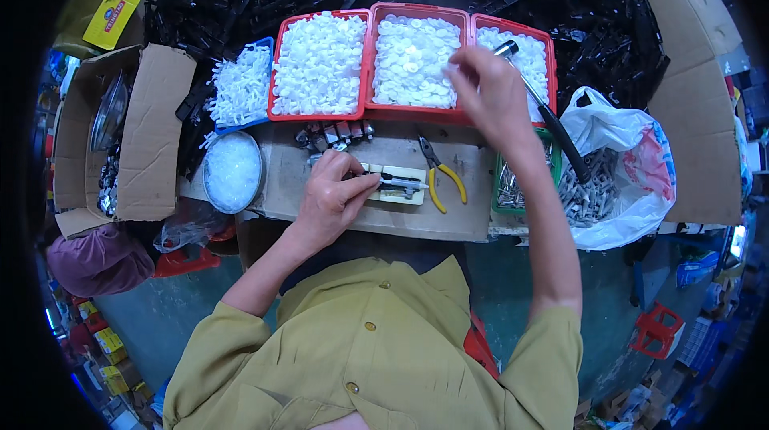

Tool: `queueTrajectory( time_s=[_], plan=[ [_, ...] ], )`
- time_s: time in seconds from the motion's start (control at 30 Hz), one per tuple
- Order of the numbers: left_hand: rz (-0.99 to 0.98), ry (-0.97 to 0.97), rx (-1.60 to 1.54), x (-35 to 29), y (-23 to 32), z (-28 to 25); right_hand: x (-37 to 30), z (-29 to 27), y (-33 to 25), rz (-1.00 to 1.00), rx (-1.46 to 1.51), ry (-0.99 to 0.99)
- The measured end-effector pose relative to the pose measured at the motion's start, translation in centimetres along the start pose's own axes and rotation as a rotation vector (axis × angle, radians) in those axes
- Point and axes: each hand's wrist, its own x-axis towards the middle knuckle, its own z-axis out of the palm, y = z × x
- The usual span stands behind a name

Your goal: The person assembles small metal locks at a workbench. They pick up lock bodies and pins, insert the pins into the lock bodies, and use pliers to secure the components. The person repeatedly handles individual lock units, placing finished items on the table.

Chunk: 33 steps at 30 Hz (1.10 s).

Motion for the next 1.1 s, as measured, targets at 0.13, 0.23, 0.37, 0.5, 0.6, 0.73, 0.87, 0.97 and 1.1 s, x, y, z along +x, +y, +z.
queueTrajectory(
  time_s=[0.13, 0.23, 0.37, 0.5, 0.6, 0.73, 0.87, 0.97, 1.1],
  plan=[
    [0.000, -0.010, 0.003, 0.1, 0.3, 0.0, 7.7, 2.2, 4.6, -0.037, -0.206, 0.076],
    [-0.017, -0.016, -0.011, 0.1, 0.3, -0.1, 11.5, 3.9, 6.7, 0.045, -0.252, 0.135],
    [-0.029, -0.020, -0.022, -0.1, 0.4, -0.3, 13.1, 2.8, 8.9, 0.026, -0.347, 0.267],
    [-0.037, -0.007, -0.018, -0.2, 0.3, -0.8, 14.6, 0.9, 9.4, -0.078, -0.529, 0.440],
    [-0.043, -0.008, -0.004, 0.0, 0.5, -1.2, 15.9, 1.2, 9.8, -0.082, -0.658, 0.430],
    [-0.035, -0.014, 0.018, 0.4, 0.8, -1.3, 17.0, 0.8, 10.8, -0.168, -0.689, 0.360],
    [-0.018, 0.031, 0.027, 0.7, 0.6, -1.4, 14.9, 0.5, 8.4, -0.307, -0.572, 0.428],
    [-0.042, 0.105, -0.008, 1.3, 0.4, -1.8, 9.9, -0.9, 3.0, -0.386, -0.281, 0.445],
    [-0.179, 0.214, -0.226, 2.5, 0.7, -3.0, 0.8, -1.2, -4.5, -0.143, 0.280, 0.348]
  ],
)
